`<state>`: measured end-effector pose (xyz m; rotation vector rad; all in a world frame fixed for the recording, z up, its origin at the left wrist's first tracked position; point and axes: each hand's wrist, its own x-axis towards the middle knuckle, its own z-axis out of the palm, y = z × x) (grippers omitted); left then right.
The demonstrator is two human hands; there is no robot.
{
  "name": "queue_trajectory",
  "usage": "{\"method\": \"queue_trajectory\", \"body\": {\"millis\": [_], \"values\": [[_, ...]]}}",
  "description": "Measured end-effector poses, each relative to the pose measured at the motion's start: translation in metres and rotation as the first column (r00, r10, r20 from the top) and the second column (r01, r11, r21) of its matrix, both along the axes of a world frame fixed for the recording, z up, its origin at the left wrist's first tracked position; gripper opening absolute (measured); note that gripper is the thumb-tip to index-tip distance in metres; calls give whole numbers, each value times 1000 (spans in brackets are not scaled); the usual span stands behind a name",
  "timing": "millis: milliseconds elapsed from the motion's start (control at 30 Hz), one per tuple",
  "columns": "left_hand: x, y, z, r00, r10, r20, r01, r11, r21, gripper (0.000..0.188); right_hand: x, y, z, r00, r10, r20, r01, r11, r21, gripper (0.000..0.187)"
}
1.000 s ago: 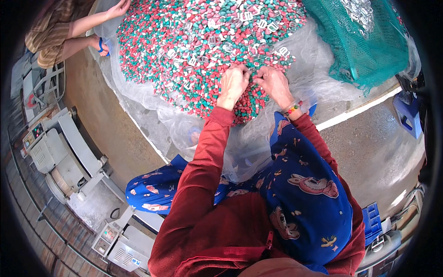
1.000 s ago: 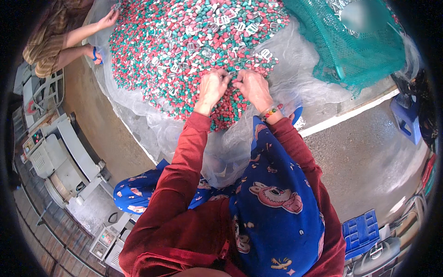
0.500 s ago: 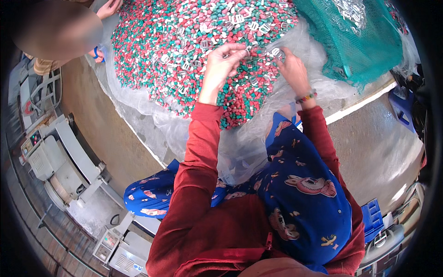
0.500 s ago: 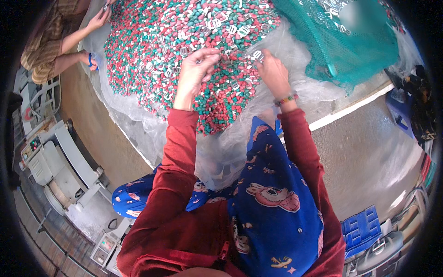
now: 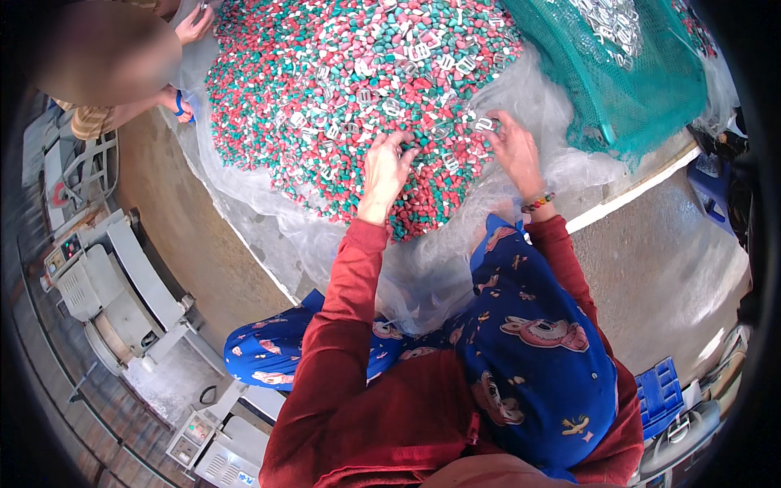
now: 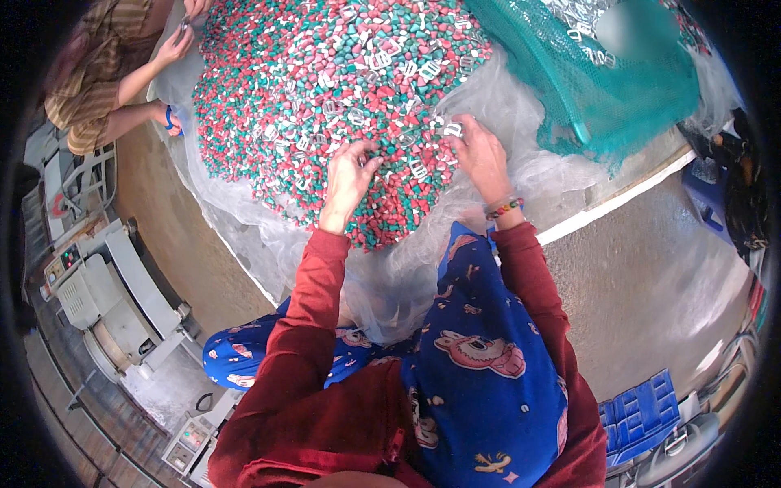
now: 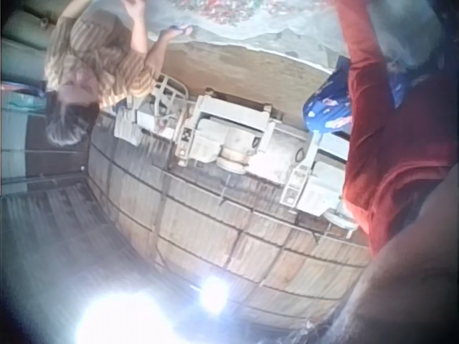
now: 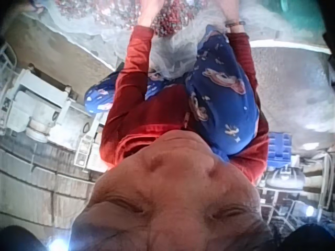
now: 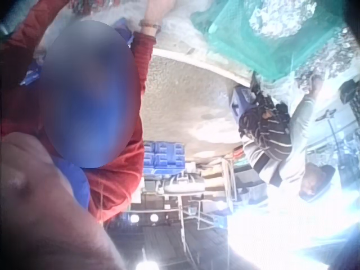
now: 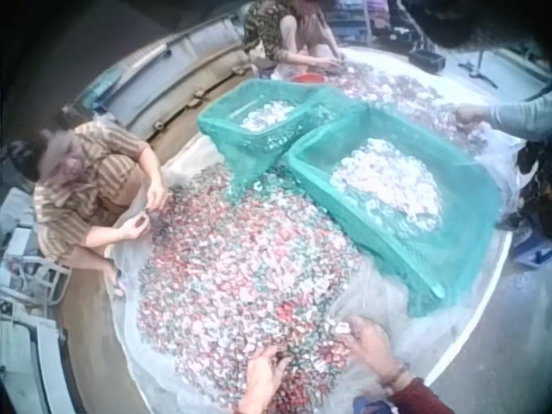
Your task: The person sits on a low stool and sorts a large pile of red, green, and white plastic bottle caps by hand. They pick up individual caps, separate them, and place selected ones into green mesh baskets while others remain on the sheet.
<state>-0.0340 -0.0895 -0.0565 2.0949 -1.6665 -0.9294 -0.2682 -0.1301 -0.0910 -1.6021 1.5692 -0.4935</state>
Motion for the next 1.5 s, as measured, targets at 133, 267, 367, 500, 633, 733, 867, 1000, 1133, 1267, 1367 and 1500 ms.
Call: {"method": "queue_trajectory", "body": {"millis": [133,267,367,500,633,733,867,1000,1133,1267,1367,1500], "values": [[-16,0,-3,990,-118,-79,105,983,-148,38,3,-3,8,998,45,-40,-50,990,-131,32],[-37,-17,-21,982,-153,110,156,987,-25,16,9,-6,10,997,34,-65,-42,992,-121,33],[-28,-25,-18,999,28,-42,-34,987,-155,10,8,-7,7,974,90,-207,-101,994,-43,37],[4,-10,7,268,395,-879,-184,916,356,9,13,-9,-3,938,146,-315,-151,989,11,29],[12,5,17,-208,265,-942,-112,950,292,23,16,-8,-14,956,141,-257,-150,989,-14,24],[4,5,11,-73,312,-947,-171,932,320,17,8,-6,-15,986,131,-100,-127,991,39,20],[-14,-2,-6,532,417,-737,-68,889,454,22,-1,-8,-4,901,-112,418,-10,960,278,9],[-45,9,-29,995,-95,42,93,994,56,31,4,-16,10,633,-373,679,-91,835,543,10],[-56,18,-39,997,-51,53,50,999,21,24,29,-35,8,728,-339,595,2,870,493,22],[-39,18,-20,942,98,-321,-147,980,-133,22,57,-50,-6,996,75,41,-72,996,-58,24],[-8,16,6,379,508,-773,-295,858,419,19,57,-41,-5,974,176,142,-186,981,60,19],[35,7,26,-139,264,-955,-127,951,281,17,52,-15,6,821,15,570,-181,955,236,22]]}}
